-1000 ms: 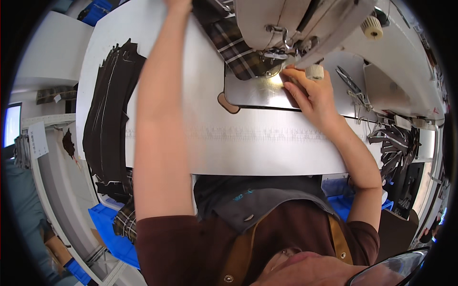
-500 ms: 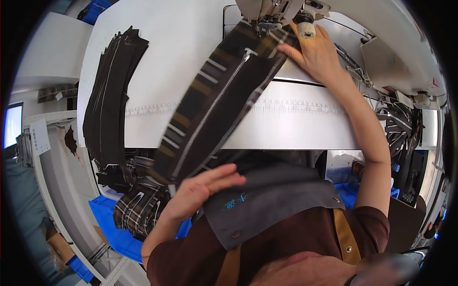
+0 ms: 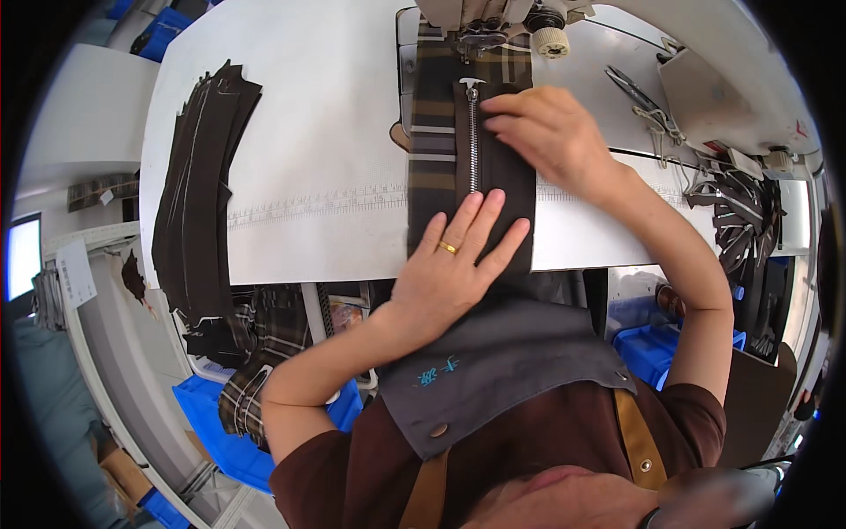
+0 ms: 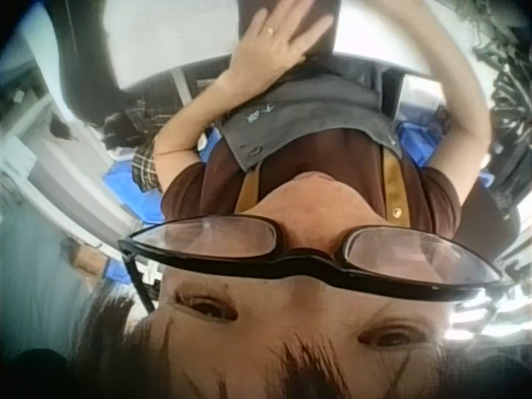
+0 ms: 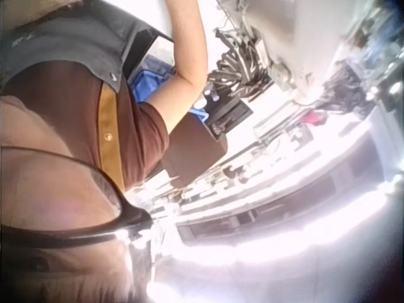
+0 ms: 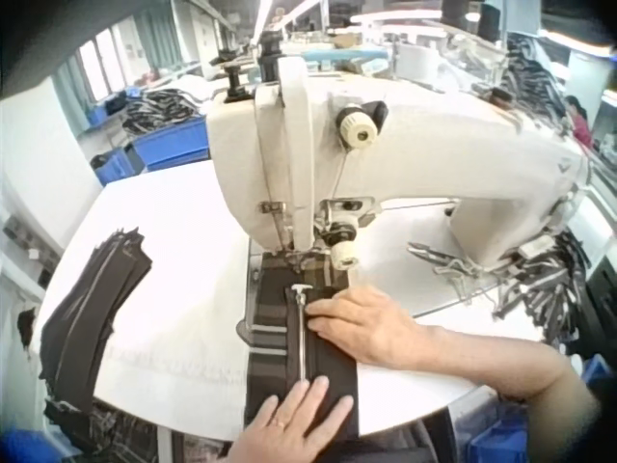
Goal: The person sews zippers onto plaid fabric pieces using a sewing machine. They repeatedly align the zipper with the fabric, stitch along the zipper teeth, trim excess thread, and place finished pieces into a blue bin. The process is repeated for multiple fabric pieces throughout the video.
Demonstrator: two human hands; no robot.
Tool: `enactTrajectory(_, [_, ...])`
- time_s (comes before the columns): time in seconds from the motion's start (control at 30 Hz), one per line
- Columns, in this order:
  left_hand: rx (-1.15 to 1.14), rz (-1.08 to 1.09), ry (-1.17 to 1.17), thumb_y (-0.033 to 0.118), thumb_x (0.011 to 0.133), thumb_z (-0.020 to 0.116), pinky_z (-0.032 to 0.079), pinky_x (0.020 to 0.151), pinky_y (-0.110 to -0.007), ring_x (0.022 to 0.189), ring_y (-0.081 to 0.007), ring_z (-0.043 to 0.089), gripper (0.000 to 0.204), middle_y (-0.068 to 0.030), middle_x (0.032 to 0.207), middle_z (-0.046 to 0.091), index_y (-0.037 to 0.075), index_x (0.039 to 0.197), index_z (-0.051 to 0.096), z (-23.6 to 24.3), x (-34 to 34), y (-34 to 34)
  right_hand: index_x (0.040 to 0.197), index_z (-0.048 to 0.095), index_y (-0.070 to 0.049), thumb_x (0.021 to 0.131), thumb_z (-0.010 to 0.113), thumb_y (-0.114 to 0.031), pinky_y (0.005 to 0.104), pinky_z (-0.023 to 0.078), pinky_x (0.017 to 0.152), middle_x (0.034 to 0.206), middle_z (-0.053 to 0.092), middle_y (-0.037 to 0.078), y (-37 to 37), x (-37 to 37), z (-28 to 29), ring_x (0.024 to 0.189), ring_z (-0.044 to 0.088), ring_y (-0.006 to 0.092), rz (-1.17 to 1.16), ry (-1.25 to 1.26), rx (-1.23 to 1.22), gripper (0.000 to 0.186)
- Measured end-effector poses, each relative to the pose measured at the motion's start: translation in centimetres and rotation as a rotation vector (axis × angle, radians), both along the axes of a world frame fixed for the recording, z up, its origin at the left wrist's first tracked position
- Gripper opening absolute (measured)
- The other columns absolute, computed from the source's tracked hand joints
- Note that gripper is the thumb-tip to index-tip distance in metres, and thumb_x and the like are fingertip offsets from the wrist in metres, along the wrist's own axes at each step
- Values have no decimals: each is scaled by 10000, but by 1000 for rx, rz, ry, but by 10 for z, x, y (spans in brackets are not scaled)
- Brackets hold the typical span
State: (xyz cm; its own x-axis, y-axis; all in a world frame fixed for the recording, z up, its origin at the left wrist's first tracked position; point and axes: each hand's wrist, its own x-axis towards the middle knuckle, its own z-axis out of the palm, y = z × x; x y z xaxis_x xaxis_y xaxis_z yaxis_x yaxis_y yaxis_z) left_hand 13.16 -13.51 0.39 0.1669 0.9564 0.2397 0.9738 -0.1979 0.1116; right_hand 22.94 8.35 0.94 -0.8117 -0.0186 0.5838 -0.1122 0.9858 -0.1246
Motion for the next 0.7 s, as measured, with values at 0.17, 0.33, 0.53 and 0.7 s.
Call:
enactTrajectory(0.17, [144, 62, -484, 194, 819, 676, 425, 956, -463, 1268, -332, 445, 551, -193, 1371, 455, -38, 1283, 488, 7, -24, 6, 972, 623, -48, 785, 560, -92, 303, 435, 829, 1065, 600, 24, 1, -23, 29, 939, 553, 183, 123, -260, 349, 202])
enactTrajectory(0.33, [33, 93, -208, 131, 849, 619, 367, 975, -499, 1174, -271, 514, 386, -85, 1295, 530, 18, 1212, 553, 10, -46, 13, 865, 559, -69, 779, 554, -118, 300, 450, 790, 851, 529, 15, 8, -34, 46, 859, 552, 164, 189, -301, 472, 98])
enactTrajectory(0.53, [-13, 49, -422, 39, 835, 576, 419, 903, -411, 1033, -235, 571, 282, -47, 1183, 599, 58, 1113, 620, 14, -78, 45, 831, 562, -65, 756, 589, -105, 323, 495, 609, 828, 514, 46, 8, -14, 20, 705, 562, 188, 59, -203, 217, 90])
enactTrajectory(0.7, [223, -188, -183, 17, 798, 575, 445, 825, -335, 957, -191, 574, 355, -1, 1163, 627, 85, 1142, 632, 14, -103, 113, 891, 613, -40, 739, 609, -69, 325, 511, 590, 862, 540, 61, 4, -12, 5, 723, 590, 205, 24, -58, 47, 155])
